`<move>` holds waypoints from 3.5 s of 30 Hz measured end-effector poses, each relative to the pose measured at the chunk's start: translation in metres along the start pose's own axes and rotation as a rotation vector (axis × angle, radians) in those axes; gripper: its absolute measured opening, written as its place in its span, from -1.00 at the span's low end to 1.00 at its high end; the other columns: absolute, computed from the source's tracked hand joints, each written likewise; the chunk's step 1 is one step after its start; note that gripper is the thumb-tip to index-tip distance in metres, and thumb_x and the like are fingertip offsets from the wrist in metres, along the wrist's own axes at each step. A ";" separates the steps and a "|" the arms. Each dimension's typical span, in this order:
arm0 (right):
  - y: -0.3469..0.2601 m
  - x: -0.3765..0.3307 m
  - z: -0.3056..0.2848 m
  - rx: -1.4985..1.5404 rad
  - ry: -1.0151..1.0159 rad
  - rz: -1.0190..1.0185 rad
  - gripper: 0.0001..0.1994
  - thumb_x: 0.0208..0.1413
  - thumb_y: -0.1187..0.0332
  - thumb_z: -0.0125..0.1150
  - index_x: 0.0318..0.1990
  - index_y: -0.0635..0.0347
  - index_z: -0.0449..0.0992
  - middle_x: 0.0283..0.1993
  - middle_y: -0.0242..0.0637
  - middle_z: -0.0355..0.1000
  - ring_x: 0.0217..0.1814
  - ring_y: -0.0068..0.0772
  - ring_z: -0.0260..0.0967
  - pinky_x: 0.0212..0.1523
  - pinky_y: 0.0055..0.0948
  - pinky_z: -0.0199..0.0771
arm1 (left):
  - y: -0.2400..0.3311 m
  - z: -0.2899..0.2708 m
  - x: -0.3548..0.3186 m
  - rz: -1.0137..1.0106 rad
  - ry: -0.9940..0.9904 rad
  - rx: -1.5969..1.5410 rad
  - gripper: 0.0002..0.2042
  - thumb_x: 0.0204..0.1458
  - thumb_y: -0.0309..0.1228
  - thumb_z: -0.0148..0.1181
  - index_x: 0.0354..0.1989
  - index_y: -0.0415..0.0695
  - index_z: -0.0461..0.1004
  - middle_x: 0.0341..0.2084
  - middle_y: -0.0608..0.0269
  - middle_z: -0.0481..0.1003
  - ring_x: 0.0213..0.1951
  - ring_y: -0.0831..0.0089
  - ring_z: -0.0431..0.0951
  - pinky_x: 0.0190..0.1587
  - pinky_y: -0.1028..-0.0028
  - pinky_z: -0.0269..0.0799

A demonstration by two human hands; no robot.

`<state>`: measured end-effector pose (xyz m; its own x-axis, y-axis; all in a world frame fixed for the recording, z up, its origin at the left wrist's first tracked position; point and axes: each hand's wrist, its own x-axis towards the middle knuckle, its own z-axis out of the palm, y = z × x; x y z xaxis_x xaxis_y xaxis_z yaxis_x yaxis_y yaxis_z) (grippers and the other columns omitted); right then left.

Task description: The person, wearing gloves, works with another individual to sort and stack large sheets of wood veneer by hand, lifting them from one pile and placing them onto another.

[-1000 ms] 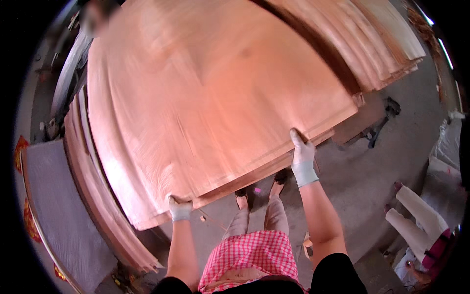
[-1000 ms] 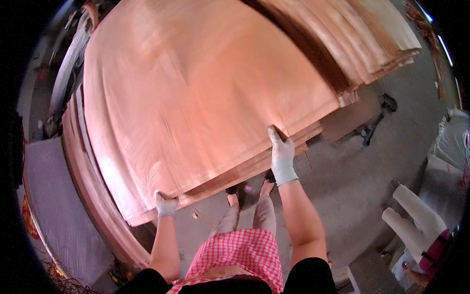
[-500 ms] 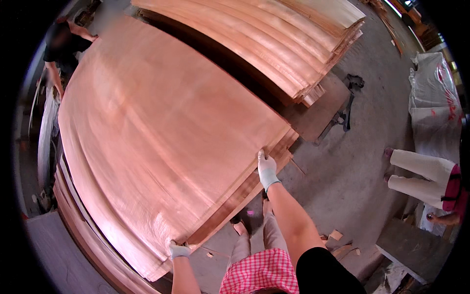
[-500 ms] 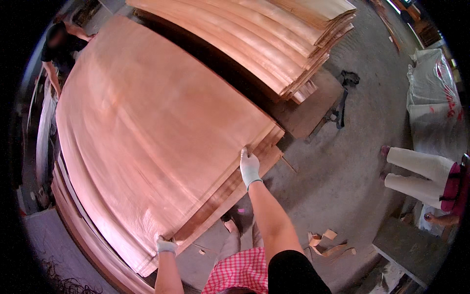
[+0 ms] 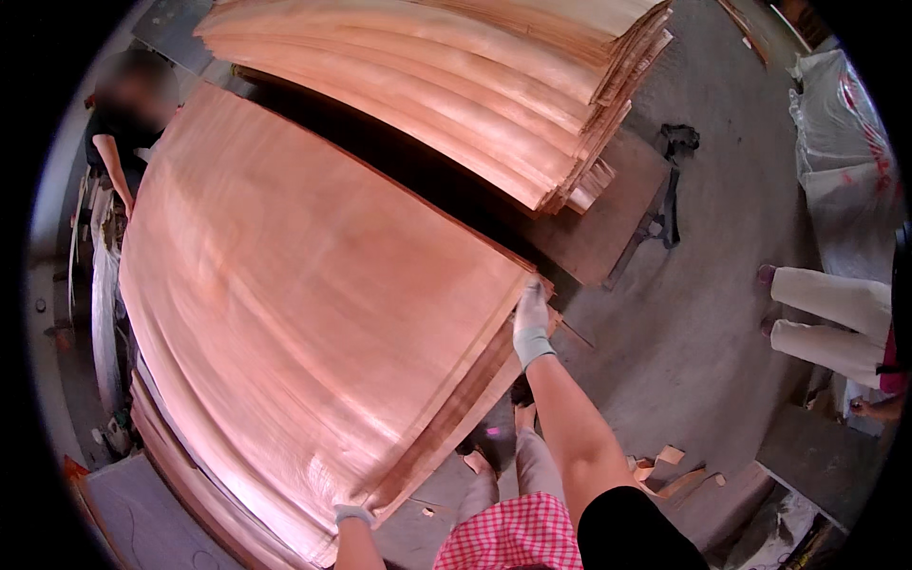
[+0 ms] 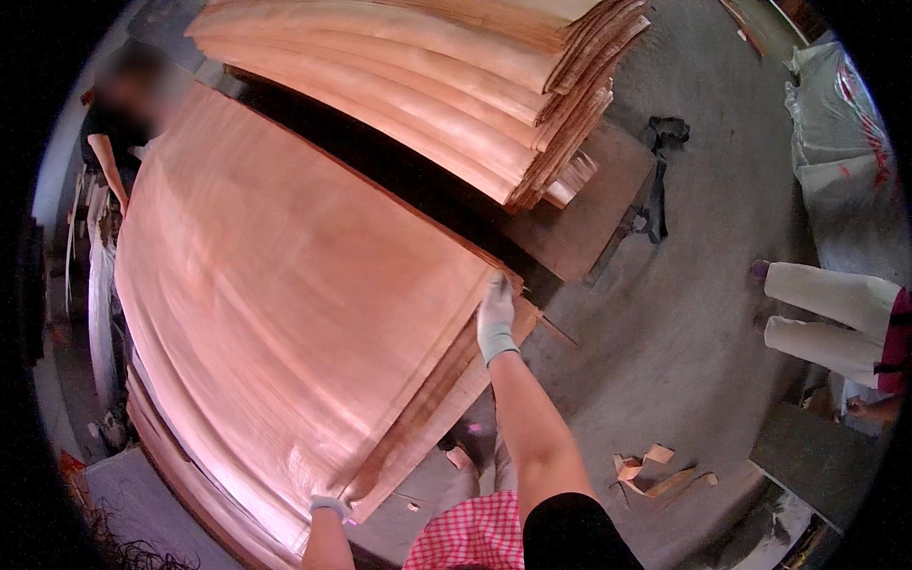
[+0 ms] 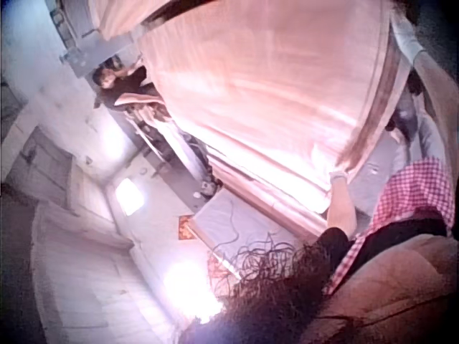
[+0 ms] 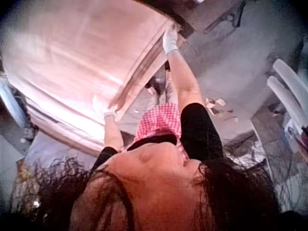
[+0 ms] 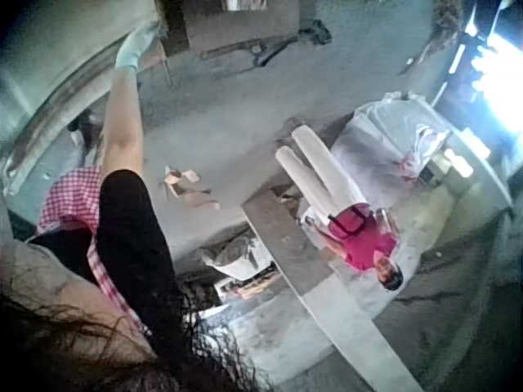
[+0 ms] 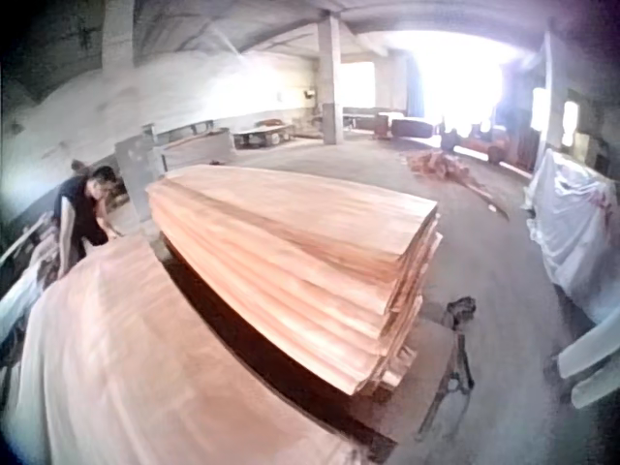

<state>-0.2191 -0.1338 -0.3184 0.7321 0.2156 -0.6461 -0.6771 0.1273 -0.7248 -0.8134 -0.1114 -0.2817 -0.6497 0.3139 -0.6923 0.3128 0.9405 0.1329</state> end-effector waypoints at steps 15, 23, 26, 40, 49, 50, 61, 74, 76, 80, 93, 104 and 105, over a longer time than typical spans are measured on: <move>-0.017 0.032 0.027 -1.035 0.061 0.038 -0.49 0.27 0.07 -0.16 0.04 0.44 0.31 -0.14 0.24 0.46 -0.03 0.19 0.41 -0.01 -0.04 0.38 | 0.160 0.204 -0.255 1.184 0.173 1.139 -0.13 0.05 0.05 0.09 0.41 -0.15 -0.16 0.38 -0.21 -0.20 0.40 -0.10 -0.21 0.36 -0.02 -0.20; -0.031 0.024 -0.001 -1.114 -0.127 0.109 -0.42 0.15 -0.11 -0.04 -0.20 0.37 0.54 -0.14 0.16 0.48 -0.03 0.13 0.43 0.01 -0.12 0.40 | 0.165 0.226 -0.251 0.940 0.090 1.262 -0.08 0.04 0.13 0.06 0.44 0.03 -0.32 0.41 -0.12 -0.41 0.42 -0.08 -0.32 0.33 -0.09 -0.17; -0.033 0.026 -0.010 -1.073 -0.119 0.119 -0.44 0.14 -0.09 -0.01 -0.19 0.37 0.54 -0.17 0.13 0.49 -0.11 0.15 0.45 -0.07 -0.13 0.43 | 0.164 0.231 -0.250 0.938 0.087 1.286 -0.08 0.05 0.13 0.05 0.44 0.05 -0.34 0.41 -0.11 -0.43 0.43 -0.07 -0.34 0.33 -0.09 -0.17; -0.104 -0.056 -0.022 -1.280 -0.480 -0.683 -0.62 0.10 0.20 0.09 0.02 0.18 0.47 0.09 -0.08 0.42 0.10 -0.02 0.37 0.10 -0.15 0.37 | 0.190 0.205 -0.274 0.909 -0.042 1.246 -0.13 0.06 0.12 0.04 0.43 -0.01 -0.22 0.41 -0.10 -0.23 0.42 0.04 -0.21 0.37 0.06 -0.16; -0.364 0.070 -0.058 -0.896 -0.130 -0.912 -0.75 0.18 0.41 0.08 -0.05 0.37 0.49 -0.10 -0.19 0.52 -0.02 -0.42 0.47 0.02 -0.49 0.41 | 0.244 0.217 -0.359 0.938 -0.572 -0.269 -0.65 0.15 -0.43 0.13 0.08 -0.34 0.37 -0.11 0.08 0.50 -0.09 0.37 0.52 -0.04 0.48 0.47; -0.406 0.107 -0.063 -0.883 -0.066 -0.974 -0.73 0.19 0.41 0.07 -0.03 0.39 0.47 -0.07 -0.19 0.51 0.01 -0.40 0.46 0.05 -0.49 0.38 | 0.261 0.235 -0.416 0.870 -0.681 -0.313 -0.65 0.16 -0.43 0.12 0.09 -0.33 0.36 -0.13 0.10 0.50 -0.12 0.41 0.52 -0.09 0.50 0.48; -0.623 0.315 0.079 -1.102 0.191 -0.811 -0.47 0.20 0.01 -0.05 0.12 0.26 0.41 0.08 0.06 0.42 0.16 0.03 0.35 0.16 -0.20 0.30 | 0.390 0.369 -0.632 1.007 -0.601 -0.208 -0.52 0.16 -0.13 0.12 0.05 -0.32 0.37 -0.32 0.19 0.53 -0.35 0.49 0.49 -0.25 0.49 0.43; -0.671 0.388 0.098 -1.132 -0.334 -0.568 -0.50 0.09 0.04 0.20 -0.04 0.38 0.52 -0.17 -0.21 0.52 -0.20 -0.39 0.44 -0.14 -0.44 0.40 | 0.422 0.362 -0.648 0.779 -0.559 0.023 -0.29 0.00 0.23 0.12 -0.11 -0.34 0.44 -0.32 0.02 0.55 -0.25 0.27 0.56 -0.16 0.40 0.45; -0.681 0.360 0.110 -1.128 -0.414 -0.466 -0.50 0.05 0.07 0.26 -0.06 0.40 0.51 -0.22 -0.25 0.52 -0.26 -0.43 0.43 -0.21 -0.45 0.41 | 0.426 0.352 -0.660 0.791 -0.549 0.079 -0.25 -0.03 0.27 0.11 -0.12 -0.33 0.40 -0.40 0.08 0.53 -0.36 0.35 0.55 -0.26 0.41 0.46; -0.695 0.316 0.137 -1.406 -0.513 -0.397 -0.51 -0.04 0.14 0.36 -0.07 0.39 0.49 -0.21 -0.21 0.52 -0.25 -0.39 0.45 -0.20 -0.39 0.42 | 0.437 0.338 -0.673 0.739 -0.666 0.160 -0.18 -0.08 0.33 0.10 -0.16 -0.41 0.45 -0.39 -0.03 0.55 -0.32 0.24 0.60 -0.27 0.35 0.51; -0.667 0.218 0.160 -1.538 -0.269 -1.160 -0.63 -0.20 0.22 0.33 -0.31 0.37 0.54 -0.32 0.09 0.51 -0.21 0.14 0.48 -0.20 -0.14 0.45 | 0.431 0.371 -0.641 0.758 -0.704 0.002 -0.32 0.00 0.16 0.14 -0.09 -0.37 0.50 -0.21 -0.08 0.56 -0.21 0.12 0.59 -0.13 0.30 0.46; -0.637 -0.035 0.205 -1.521 -0.535 -1.088 -0.68 -0.10 0.29 0.33 -0.30 0.44 0.56 -0.37 -0.02 0.56 -0.31 -0.19 0.55 -0.25 -0.31 0.46 | 0.413 0.219 -0.677 0.913 -0.824 -0.394 -0.46 -0.02 0.02 0.27 -0.40 -0.37 0.52 -0.56 0.07 0.52 -0.55 0.32 0.52 -0.49 0.40 0.41; -0.629 -0.060 0.204 -1.512 -0.558 -1.092 -0.67 -0.09 0.29 0.33 -0.29 0.44 0.56 -0.38 -0.03 0.56 -0.31 -0.21 0.55 -0.26 -0.31 0.46 | 0.404 0.193 -0.665 0.924 -0.815 -0.373 -0.46 -0.03 0.03 0.28 -0.37 -0.36 0.51 -0.53 0.11 0.52 -0.53 0.37 0.51 -0.48 0.42 0.40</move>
<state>0.1478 -0.0291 0.2246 0.4185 0.9057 0.0678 0.8144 -0.3412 -0.4693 -0.1214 0.0346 0.0957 0.3533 0.8195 -0.4512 0.1206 0.4384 0.8907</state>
